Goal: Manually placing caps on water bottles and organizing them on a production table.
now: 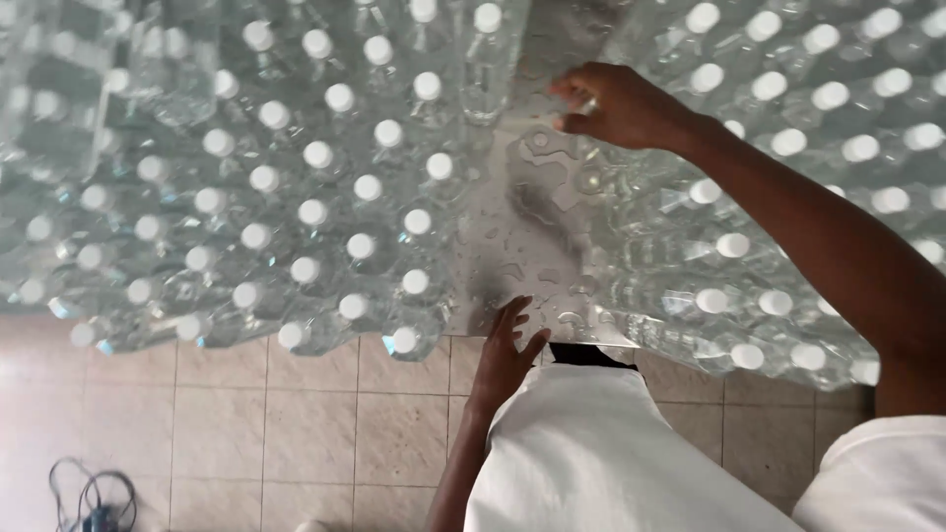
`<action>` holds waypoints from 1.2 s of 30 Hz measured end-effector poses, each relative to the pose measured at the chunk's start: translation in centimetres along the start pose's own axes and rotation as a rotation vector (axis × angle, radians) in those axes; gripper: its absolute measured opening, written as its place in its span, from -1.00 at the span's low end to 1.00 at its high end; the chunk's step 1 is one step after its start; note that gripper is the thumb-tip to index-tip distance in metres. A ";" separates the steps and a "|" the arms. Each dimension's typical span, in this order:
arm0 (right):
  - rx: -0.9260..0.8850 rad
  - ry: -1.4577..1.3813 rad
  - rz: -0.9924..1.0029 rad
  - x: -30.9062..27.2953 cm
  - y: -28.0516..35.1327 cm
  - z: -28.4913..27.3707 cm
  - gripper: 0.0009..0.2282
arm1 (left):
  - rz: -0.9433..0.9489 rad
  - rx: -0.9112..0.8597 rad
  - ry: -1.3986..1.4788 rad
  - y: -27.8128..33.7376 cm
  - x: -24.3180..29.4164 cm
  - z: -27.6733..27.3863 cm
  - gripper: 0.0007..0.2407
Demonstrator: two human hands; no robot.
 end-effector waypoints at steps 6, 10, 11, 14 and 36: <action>0.010 0.635 0.383 4.6 14.2 -7.8 -0.68 | 0.068 -0.159 -0.052 -3.0 1.2 2.2 -0.46; -0.220 0.512 0.512 5.3 17.8 -1.9 -0.60 | 0.019 -0.306 -0.146 -4.1 4.0 2.8 -0.46; -0.169 0.540 0.485 5.6 17.7 -0.5 -0.63 | 0.040 -0.312 -0.149 -4.5 4.0 2.9 -0.45; -0.030 0.512 0.376 6.1 17.2 1.4 -0.67 | 0.103 -0.278 -0.117 -6.2 3.3 3.7 -0.44; 0.277 -0.199 0.178 0.6 20.0 -5.3 -0.75 | -0.411 -0.068 0.543 -11.7 -6.0 5.9 -0.36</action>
Point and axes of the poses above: each hand's wrist, its own y-axis away from the middle knuckle, its own z-axis out of the palm, x = y × z, the point moved 10 cm from there along -y, towards the middle knuckle, and after that the axes turned 6 degrees about -y, right-handed, at the moved point
